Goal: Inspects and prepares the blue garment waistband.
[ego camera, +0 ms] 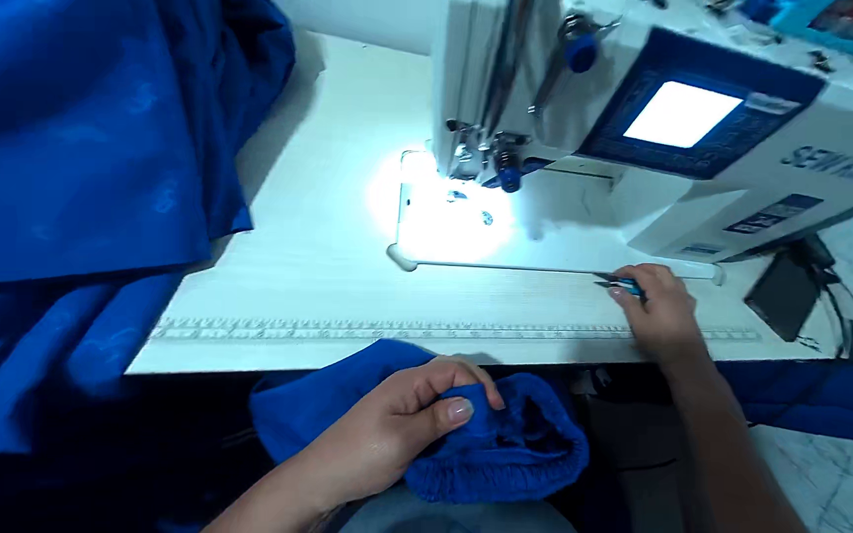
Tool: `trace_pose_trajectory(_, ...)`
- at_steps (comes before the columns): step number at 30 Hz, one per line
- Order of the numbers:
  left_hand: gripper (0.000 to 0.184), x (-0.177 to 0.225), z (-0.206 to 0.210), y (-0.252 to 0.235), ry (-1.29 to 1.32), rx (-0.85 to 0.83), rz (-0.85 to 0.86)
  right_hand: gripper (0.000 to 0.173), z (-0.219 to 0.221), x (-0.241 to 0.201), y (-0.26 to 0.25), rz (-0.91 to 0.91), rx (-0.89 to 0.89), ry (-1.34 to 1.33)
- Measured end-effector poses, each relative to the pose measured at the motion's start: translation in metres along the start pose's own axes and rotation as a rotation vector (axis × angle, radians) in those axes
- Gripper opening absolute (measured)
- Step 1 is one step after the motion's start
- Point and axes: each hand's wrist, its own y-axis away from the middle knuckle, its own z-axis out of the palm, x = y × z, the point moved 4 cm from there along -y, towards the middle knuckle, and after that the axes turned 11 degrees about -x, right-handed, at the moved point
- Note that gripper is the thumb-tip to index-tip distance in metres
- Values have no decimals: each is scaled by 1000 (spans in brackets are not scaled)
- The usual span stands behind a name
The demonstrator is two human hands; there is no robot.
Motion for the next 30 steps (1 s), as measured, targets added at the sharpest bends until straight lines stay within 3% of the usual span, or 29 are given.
trace_pose_trajectory(2,23,0,0,3,18,6,-44,24,1,-4,-5,-23,1,31)
trace_pose_trajectory(4,22,2,-1,4,39,-2,-72,30,0,-13,-2,-30,113,44)
trace_pose_trajectory(7,23,5,-1,4,44,-10,-109,35,-6,-63,25,-132,241,-128)
trace_pose_trajectory(10,21,6,0,4,45,30,-172,35,17,-129,71,-362,-71,-421)
trace_pose_trajectory(12,19,8,0,4,23,57,-206,44,32,-148,87,-448,-177,-433)
trace_pose_trajectory(17,17,10,1,5,-85,53,-249,42,34,-153,98,-533,-228,-326)
trace_pose_trajectory(30,18,3,0,11,-94,-32,-229,46,41,-163,115,-424,-263,-289)
